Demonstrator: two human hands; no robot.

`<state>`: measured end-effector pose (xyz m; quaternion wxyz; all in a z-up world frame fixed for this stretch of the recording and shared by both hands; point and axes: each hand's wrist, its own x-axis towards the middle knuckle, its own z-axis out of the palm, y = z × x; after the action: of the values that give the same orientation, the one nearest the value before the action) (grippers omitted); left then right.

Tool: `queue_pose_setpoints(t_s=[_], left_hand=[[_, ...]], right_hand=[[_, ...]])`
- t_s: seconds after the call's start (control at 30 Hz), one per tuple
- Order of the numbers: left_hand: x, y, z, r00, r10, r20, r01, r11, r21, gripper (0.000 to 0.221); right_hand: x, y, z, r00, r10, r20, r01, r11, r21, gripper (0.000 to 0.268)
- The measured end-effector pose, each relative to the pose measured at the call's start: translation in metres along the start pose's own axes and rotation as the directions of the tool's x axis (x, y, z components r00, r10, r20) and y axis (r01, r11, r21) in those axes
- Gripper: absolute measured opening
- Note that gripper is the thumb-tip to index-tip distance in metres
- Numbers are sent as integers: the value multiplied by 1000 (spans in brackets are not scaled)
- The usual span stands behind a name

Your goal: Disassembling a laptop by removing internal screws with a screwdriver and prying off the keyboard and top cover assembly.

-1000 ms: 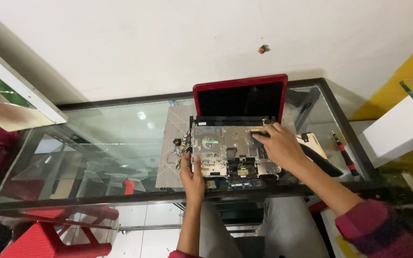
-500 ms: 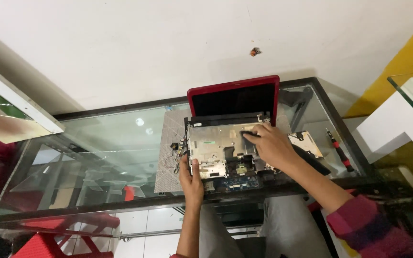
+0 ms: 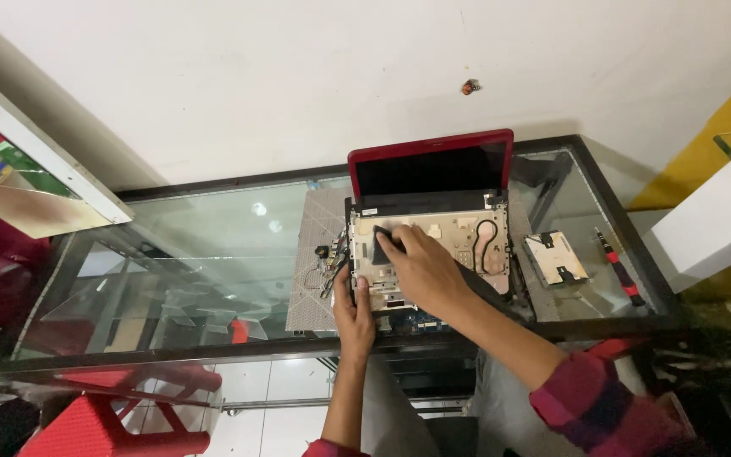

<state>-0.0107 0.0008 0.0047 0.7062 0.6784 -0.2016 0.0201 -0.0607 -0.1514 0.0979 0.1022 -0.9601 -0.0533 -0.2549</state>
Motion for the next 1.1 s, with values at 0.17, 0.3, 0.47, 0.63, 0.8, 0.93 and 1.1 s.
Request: queue_pose_setpoints(t_s=[0.17, 0.3, 0.47, 0.63, 0.8, 0.93, 1.1], left_hand=[[1, 3, 1, 1000, 5, 1, -5, 1000, 20, 39], [0, 4, 1, 1000, 5, 10, -6, 1000, 21, 39], [0, 1, 2, 1000, 29, -4, -29, 1000, 5, 38], [0, 1, 3, 1000, 27, 12, -27, 999, -18, 37], [2, -1, 2, 999, 53, -15, -53, 998, -24, 38], [1, 1, 2, 999, 46, -20, -47, 998, -33, 37], [0, 1, 2, 1000, 18, -21, -19, 999, -42, 35]], right_hand=[[19, 19, 11, 994, -106, -11, 105, 992, -71, 39], [23, 7, 7, 977, -210, 24, 212, 975, -64, 42], [28, 19, -12, 978, -176, 111, 193, 967, -166, 44], [20, 16, -16, 960, -223, 170, 249, 957, -147, 43], [5, 12, -32, 894, -268, 360, 333, 934, -131, 49], [-8, 34, -47, 882, -192, 431, 315, 920, -233, 56], [-41, 79, -42, 930, -224, 291, 324, 873, -365, 49]])
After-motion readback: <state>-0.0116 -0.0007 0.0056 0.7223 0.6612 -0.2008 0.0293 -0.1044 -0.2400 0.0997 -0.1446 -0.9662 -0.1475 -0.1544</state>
